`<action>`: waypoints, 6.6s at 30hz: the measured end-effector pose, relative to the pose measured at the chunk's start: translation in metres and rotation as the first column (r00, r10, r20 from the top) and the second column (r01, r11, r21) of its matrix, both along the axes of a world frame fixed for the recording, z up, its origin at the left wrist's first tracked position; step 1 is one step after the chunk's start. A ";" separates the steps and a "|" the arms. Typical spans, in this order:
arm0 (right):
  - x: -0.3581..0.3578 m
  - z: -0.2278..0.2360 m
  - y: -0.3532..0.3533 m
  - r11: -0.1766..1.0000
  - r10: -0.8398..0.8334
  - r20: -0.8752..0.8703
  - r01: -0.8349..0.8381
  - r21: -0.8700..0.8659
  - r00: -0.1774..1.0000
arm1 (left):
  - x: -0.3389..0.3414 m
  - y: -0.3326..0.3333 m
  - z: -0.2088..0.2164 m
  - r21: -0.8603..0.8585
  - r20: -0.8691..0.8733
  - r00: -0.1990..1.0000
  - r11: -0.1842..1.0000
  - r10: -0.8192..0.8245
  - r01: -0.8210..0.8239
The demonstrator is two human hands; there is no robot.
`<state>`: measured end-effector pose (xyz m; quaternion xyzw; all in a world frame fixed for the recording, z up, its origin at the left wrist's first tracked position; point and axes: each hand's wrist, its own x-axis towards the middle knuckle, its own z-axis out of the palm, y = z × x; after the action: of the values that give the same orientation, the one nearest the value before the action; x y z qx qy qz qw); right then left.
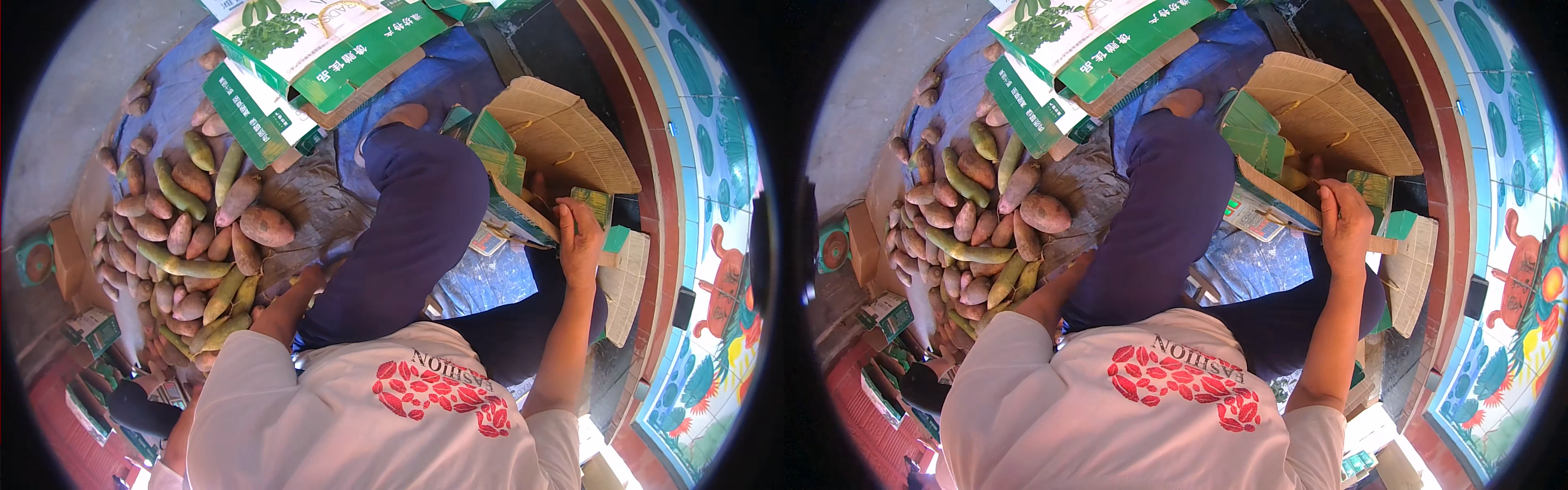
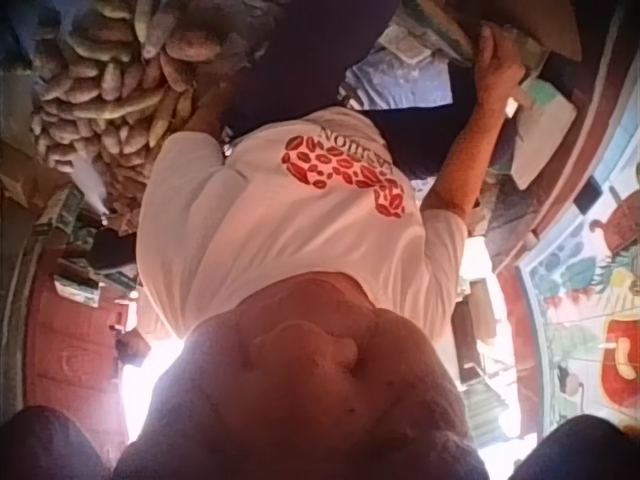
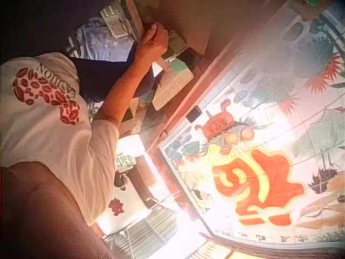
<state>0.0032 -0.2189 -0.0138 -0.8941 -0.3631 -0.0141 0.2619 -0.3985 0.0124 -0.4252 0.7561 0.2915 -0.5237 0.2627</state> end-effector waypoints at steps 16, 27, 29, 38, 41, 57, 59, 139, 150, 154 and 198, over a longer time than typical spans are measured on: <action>0.001 -0.004 0.008 0.999 0.030 0.013 -0.030 -0.010 0.999 | -0.032 -0.010 -0.036 -0.100 0.010 0.988 0.983 0.154 -0.152; 0.002 -0.005 0.010 1.000 0.019 0.009 -0.019 -0.019 1.000 | -0.020 -0.011 -0.033 -0.093 0.019 0.918 0.915 0.395 -0.392; 0.002 -0.005 0.010 1.000 0.019 0.005 -0.019 -0.022 1.000 | -0.022 -0.010 -0.027 -0.087 0.023 0.902 0.900 0.430 -0.427; 0.003 0.002 0.009 0.999 0.001 -0.027 0.000 0.040 1.000 | -0.001 0.036 -0.014 -0.066 0.094 0.869 0.874 0.486 -0.482; 0.006 0.004 0.006 0.995 -0.011 -0.037 0.015 0.100 0.999 | 0.012 0.064 -0.004 -0.048 0.132 0.861 0.870 0.492 -0.490; 0.014 0.014 -0.025 0.903 -0.206 0.029 0.178 0.391 0.978 | 0.077 0.127 0.266 -0.576 0.430 -0.049 0.232 0.902 -0.784; 0.016 0.012 -0.029 0.895 -0.226 0.042 0.190 0.405 0.973 | 0.088 0.133 0.294 -0.630 0.393 -0.043 0.235 0.919 -0.740; 0.012 -0.002 -0.014 0.977 -0.119 0.056 0.107 0.187 0.991 | -0.046 0.183 0.042 0.107 0.682 0.618 0.782 0.392 -0.614; 0.008 -0.002 -0.012 0.977 -0.164 0.059 0.154 0.146 0.985 | -0.039 0.110 -0.021 0.027 0.372 0.878 0.942 0.302 -0.336; 0.010 -0.007 -0.029 0.975 -0.191 0.083 0.180 0.128 0.978 | -0.053 0.090 -0.036 0.039 0.382 0.913 0.985 0.142 -0.169; 0.020 0.006 -0.027 0.976 -0.218 -0.005 0.218 0.003 0.976 | -0.057 0.059 0.029 0.044 -0.048 0.991 0.991 0.125 -0.123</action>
<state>0.0234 -0.2463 -0.0080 -0.9281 -0.2623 -0.0410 0.2613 -0.4557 0.0709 -0.3964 0.7283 0.3551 -0.5193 0.2718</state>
